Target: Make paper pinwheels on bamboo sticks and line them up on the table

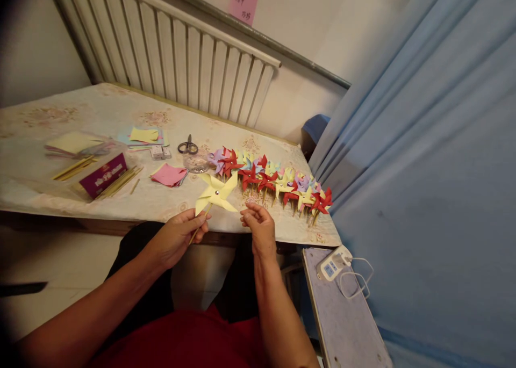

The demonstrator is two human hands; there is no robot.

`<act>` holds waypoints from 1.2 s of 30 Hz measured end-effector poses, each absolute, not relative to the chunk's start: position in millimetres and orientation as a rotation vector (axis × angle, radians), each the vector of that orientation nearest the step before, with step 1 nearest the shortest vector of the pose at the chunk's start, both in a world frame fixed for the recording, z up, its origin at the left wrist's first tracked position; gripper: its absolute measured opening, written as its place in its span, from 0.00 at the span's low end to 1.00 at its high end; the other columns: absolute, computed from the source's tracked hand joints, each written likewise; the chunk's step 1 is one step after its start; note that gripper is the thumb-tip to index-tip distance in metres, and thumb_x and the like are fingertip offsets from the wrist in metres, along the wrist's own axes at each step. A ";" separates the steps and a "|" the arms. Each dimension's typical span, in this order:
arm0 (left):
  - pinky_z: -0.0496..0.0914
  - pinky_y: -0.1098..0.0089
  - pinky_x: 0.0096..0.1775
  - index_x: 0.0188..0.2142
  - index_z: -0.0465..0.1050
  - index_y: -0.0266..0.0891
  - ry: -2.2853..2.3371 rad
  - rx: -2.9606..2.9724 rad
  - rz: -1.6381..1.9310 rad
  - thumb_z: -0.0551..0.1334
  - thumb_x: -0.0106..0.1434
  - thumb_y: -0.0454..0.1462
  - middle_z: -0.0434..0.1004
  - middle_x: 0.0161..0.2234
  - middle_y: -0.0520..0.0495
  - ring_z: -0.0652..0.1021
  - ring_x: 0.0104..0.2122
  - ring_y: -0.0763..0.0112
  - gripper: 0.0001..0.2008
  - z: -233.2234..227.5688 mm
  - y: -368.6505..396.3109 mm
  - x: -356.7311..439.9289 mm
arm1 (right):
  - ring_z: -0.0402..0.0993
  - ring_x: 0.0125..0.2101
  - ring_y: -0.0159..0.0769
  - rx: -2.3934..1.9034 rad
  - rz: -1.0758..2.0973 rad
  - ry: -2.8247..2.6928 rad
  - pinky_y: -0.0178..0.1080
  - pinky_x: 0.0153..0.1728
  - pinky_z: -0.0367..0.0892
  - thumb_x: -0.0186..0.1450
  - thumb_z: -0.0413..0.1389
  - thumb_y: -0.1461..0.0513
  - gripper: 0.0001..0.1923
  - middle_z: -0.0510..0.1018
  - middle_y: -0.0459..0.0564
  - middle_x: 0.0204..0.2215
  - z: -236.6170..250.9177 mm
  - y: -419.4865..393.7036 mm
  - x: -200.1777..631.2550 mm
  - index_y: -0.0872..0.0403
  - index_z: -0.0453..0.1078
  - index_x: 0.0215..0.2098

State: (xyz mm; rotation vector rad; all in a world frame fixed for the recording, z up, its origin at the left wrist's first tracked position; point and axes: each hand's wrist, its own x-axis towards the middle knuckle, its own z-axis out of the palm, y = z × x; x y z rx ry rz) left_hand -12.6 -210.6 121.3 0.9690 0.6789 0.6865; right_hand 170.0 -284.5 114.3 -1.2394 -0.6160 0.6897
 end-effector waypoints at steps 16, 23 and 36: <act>0.53 0.71 0.27 0.27 0.70 0.37 0.679 1.221 0.547 0.63 0.59 0.49 0.69 0.21 0.54 0.61 0.19 0.78 0.16 121.4 -217.3 -17.0 | 0.75 0.32 0.29 -1.412 0.205 -1.438 0.33 0.30 0.71 0.59 0.62 0.66 0.20 0.69 0.49 0.47 164.8 -293.8 183.2 0.47 0.72 0.49; 0.53 0.71 0.28 0.26 0.69 0.37 0.660 1.272 0.509 0.61 0.61 0.47 0.68 0.20 0.54 0.61 0.20 0.77 0.16 116.5 -215.0 -19.3 | 0.75 0.35 0.30 -1.430 0.178 -1.514 0.33 0.31 0.72 0.59 0.63 0.67 0.12 0.68 0.48 0.45 159.4 -291.7 184.2 0.50 0.74 0.41; 0.54 0.71 0.27 0.28 0.69 0.37 0.632 1.277 0.489 0.62 0.59 0.45 0.72 0.23 0.53 0.62 0.20 0.78 0.13 123.6 -213.8 -23.6 | 0.73 0.45 0.38 -1.363 0.155 -1.597 0.37 0.35 0.73 0.60 0.64 0.65 0.06 0.72 0.54 0.52 166.5 -284.9 181.4 0.51 0.75 0.36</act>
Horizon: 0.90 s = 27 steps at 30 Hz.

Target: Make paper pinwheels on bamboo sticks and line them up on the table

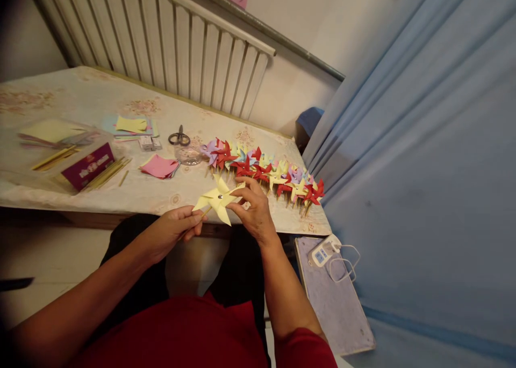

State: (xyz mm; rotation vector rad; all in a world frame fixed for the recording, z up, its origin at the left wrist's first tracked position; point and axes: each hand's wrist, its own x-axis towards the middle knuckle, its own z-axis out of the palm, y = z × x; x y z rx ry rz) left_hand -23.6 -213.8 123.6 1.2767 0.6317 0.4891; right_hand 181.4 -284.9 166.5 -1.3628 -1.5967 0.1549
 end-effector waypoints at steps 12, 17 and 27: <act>0.54 0.71 0.28 0.26 0.68 0.39 0.626 1.304 0.493 0.62 0.60 0.46 0.70 0.23 0.54 0.63 0.21 0.77 0.13 122.1 -211.3 -21.8 | 0.73 0.45 0.39 -1.365 0.187 -1.639 0.41 0.43 0.69 0.62 0.63 0.62 0.04 0.76 0.53 0.46 170.4 -282.8 180.3 0.52 0.73 0.31; 0.54 0.71 0.28 0.26 0.69 0.39 0.636 1.299 0.497 0.62 0.59 0.45 0.71 0.23 0.53 0.63 0.21 0.76 0.13 123.3 -212.1 -21.0 | 0.73 0.45 0.39 -1.379 0.197 -1.673 0.43 0.48 0.68 0.63 0.61 0.61 0.03 0.76 0.51 0.43 173.2 -282.0 179.6 0.51 0.72 0.32; 0.55 0.72 0.27 0.26 0.68 0.37 0.634 1.230 0.516 0.63 0.59 0.45 0.70 0.23 0.53 0.64 0.21 0.77 0.14 122.1 -213.5 -20.0 | 0.71 0.52 0.41 -1.318 0.274 -1.530 0.42 0.46 0.71 0.63 0.61 0.62 0.10 0.73 0.54 0.53 166.5 -286.9 176.2 0.50 0.75 0.43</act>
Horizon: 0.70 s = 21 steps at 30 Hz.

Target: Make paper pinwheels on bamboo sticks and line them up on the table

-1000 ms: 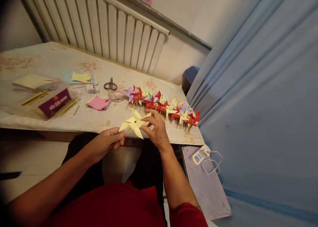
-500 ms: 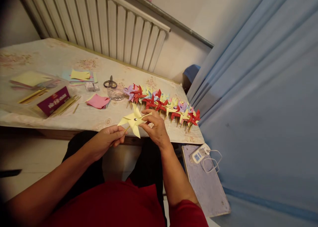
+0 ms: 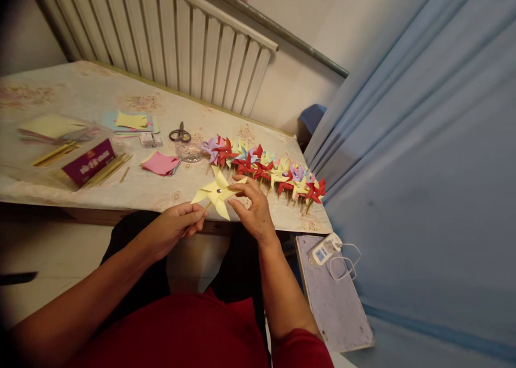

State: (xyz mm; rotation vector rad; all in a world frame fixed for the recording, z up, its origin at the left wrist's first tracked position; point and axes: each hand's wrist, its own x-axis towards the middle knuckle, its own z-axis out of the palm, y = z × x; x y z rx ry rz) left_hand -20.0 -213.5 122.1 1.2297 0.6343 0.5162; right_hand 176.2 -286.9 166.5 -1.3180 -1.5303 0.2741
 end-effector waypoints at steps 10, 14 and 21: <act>0.59 0.72 0.28 0.31 0.70 0.36 0.648 1.007 0.642 0.66 0.55 0.45 0.71 0.23 0.53 0.67 0.22 0.77 0.14 117.7 -216.8 -14.2 | 0.75 0.40 0.38 -1.288 0.187 -1.011 0.42 0.40 0.74 0.60 0.62 0.58 0.21 0.74 0.56 0.50 108.0 -298.1 137.7 0.51 0.69 0.51; 0.60 0.72 0.28 0.29 0.69 0.37 0.642 0.991 0.653 0.66 0.55 0.44 0.72 0.24 0.52 0.69 0.23 0.76 0.13 117.4 -221.1 -12.2 | 0.75 0.37 0.37 -1.275 0.237 -0.936 0.42 0.40 0.74 0.59 0.62 0.59 0.21 0.76 0.55 0.46 93.3 -292.3 115.9 0.51 0.69 0.50; 0.61 0.72 0.29 0.28 0.69 0.37 0.604 0.959 0.636 0.67 0.54 0.43 0.73 0.24 0.51 0.70 0.24 0.75 0.12 116.9 -228.9 -10.0 | 0.78 0.34 0.37 -1.340 0.275 -0.837 0.42 0.40 0.75 0.59 0.62 0.58 0.17 0.79 0.50 0.35 94.1 -279.6 102.3 0.53 0.72 0.46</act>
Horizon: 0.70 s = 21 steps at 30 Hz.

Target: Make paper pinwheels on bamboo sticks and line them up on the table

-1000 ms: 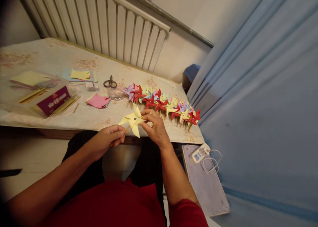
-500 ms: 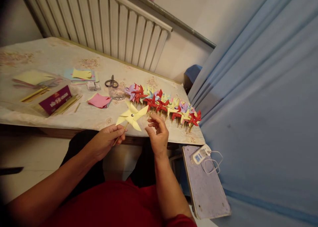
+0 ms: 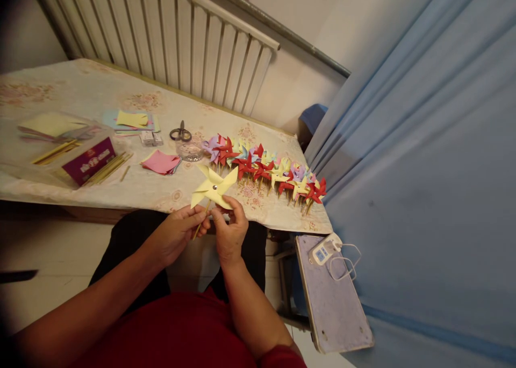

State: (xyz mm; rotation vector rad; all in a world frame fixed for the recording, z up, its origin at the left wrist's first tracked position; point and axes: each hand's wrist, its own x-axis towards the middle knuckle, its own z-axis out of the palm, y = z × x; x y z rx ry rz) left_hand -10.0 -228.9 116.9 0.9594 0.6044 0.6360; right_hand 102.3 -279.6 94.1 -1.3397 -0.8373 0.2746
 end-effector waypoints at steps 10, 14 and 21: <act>0.60 0.71 0.28 0.26 0.68 0.37 0.589 0.987 0.581 0.65 0.54 0.43 0.71 0.23 0.51 0.68 0.23 0.75 0.12 117.8 -238.0 -8.6 | 0.74 0.32 0.35 -1.389 0.211 -0.805 0.37 0.36 0.71 0.59 0.61 0.58 0.08 0.77 0.47 0.31 97.0 -275.4 99.9 0.54 0.73 0.33; 0.60 0.71 0.28 0.25 0.68 0.38 0.601 1.018 0.579 0.64 0.54 0.44 0.71 0.23 0.51 0.68 0.23 0.75 0.12 117.5 -239.1 -8.7 | 0.73 0.32 0.34 -1.406 0.206 -0.798 0.37 0.37 0.71 0.60 0.60 0.56 0.08 0.76 0.47 0.29 98.6 -275.0 99.5 0.54 0.72 0.31; 0.58 0.72 0.26 0.25 0.69 0.37 0.604 0.997 0.571 0.65 0.54 0.43 0.71 0.23 0.51 0.67 0.22 0.76 0.12 118.2 -241.0 -8.2 | 0.73 0.31 0.35 -1.428 0.210 -0.784 0.37 0.36 0.71 0.60 0.59 0.55 0.10 0.75 0.46 0.28 100.0 -275.6 99.5 0.54 0.72 0.31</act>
